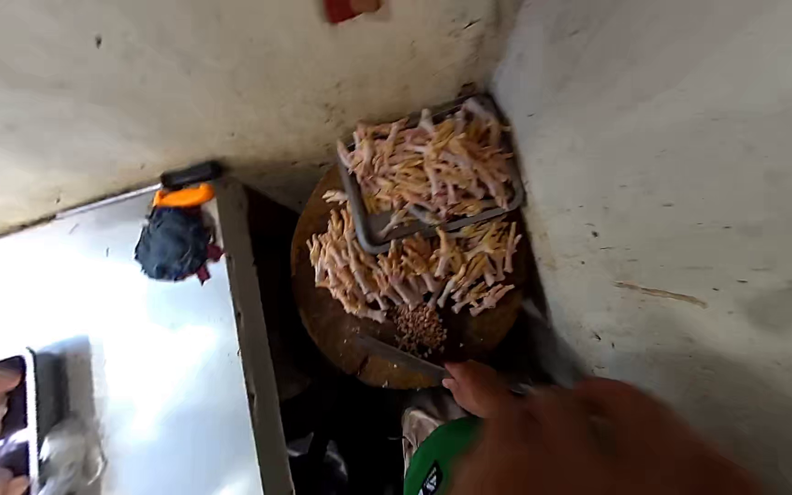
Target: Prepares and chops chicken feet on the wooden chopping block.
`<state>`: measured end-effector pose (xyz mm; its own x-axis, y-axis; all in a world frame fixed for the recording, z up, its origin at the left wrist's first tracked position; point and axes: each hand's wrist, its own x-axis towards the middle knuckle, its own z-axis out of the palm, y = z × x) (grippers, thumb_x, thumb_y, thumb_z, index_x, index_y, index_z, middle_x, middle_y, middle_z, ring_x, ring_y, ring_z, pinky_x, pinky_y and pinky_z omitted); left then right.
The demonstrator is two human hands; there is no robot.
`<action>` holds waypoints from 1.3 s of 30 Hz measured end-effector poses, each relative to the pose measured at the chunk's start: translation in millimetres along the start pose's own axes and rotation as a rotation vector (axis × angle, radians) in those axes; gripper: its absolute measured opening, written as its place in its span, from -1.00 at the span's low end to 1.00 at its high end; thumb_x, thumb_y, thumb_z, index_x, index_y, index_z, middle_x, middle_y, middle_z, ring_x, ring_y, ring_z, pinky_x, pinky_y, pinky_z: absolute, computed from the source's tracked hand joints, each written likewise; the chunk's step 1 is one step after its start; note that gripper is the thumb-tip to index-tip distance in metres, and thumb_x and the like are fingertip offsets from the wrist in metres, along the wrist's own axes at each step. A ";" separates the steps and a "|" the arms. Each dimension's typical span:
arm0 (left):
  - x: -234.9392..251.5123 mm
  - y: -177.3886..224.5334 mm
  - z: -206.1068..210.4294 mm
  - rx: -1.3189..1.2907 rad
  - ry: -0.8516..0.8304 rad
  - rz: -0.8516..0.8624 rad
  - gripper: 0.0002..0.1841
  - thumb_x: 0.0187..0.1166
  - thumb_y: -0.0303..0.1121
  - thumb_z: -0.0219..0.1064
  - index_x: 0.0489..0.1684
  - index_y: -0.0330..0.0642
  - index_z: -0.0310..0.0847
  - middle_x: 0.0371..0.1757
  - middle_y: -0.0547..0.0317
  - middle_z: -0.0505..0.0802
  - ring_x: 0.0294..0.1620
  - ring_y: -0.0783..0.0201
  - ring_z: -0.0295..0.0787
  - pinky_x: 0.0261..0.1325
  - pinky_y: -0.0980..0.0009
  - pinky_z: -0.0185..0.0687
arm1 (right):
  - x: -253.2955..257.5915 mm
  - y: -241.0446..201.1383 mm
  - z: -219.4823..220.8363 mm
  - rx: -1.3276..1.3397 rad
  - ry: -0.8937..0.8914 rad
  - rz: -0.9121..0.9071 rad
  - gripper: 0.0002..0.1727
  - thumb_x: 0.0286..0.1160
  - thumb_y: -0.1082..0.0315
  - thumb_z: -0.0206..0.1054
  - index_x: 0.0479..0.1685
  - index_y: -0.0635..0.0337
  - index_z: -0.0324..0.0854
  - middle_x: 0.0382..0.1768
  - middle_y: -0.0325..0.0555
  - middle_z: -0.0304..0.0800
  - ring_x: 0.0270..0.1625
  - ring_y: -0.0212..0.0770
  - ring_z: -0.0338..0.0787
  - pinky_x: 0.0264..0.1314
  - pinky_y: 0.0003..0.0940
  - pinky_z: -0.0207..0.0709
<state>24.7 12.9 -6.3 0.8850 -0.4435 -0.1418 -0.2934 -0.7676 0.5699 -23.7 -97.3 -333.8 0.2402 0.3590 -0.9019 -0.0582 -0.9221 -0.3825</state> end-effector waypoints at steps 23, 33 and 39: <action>-36.7 -260.4 123.0 -0.732 0.538 -0.611 -0.69 0.59 -0.38 0.41 0.14 -0.42 0.57 -0.05 -0.10 0.80 -0.18 0.17 0.83 -0.03 0.23 0.80 | -1.0 -27.5 45.0 -0.330 0.217 -0.084 -0.50 0.87 0.12 0.00 0.65 0.10 0.46 0.19 0.32 0.82 0.28 0.32 0.81 0.30 0.31 0.61; -187.9 -239.9 306.8 -0.192 0.409 -0.619 -0.71 0.72 -0.46 0.15 0.16 -0.40 0.74 0.18 -0.30 0.79 0.24 -0.17 0.79 0.30 0.01 0.71 | -24.2 -34.4 70.8 -0.031 0.550 -0.079 -0.45 0.90 -0.01 -0.01 0.46 0.26 0.57 -0.15 0.30 0.84 -0.01 0.29 0.85 0.12 0.28 0.63; -195.3 -239.5 313.2 -0.148 0.153 -0.557 -0.70 0.72 -0.54 0.06 0.15 -0.39 0.73 0.22 -0.31 0.76 0.33 -0.21 0.70 0.41 0.00 0.60 | -24.3 -30.3 98.1 -0.239 0.496 0.003 -0.49 0.92 0.05 -0.06 0.59 0.15 0.47 -0.01 0.25 0.86 0.11 0.26 0.87 0.19 0.24 0.64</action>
<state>-191.1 138.4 -368.7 0.9365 0.0877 -0.3394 0.2736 -0.7881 0.5514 -122.8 -64.0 -320.0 0.6714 0.2982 -0.6785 0.1479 -0.9510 -0.2717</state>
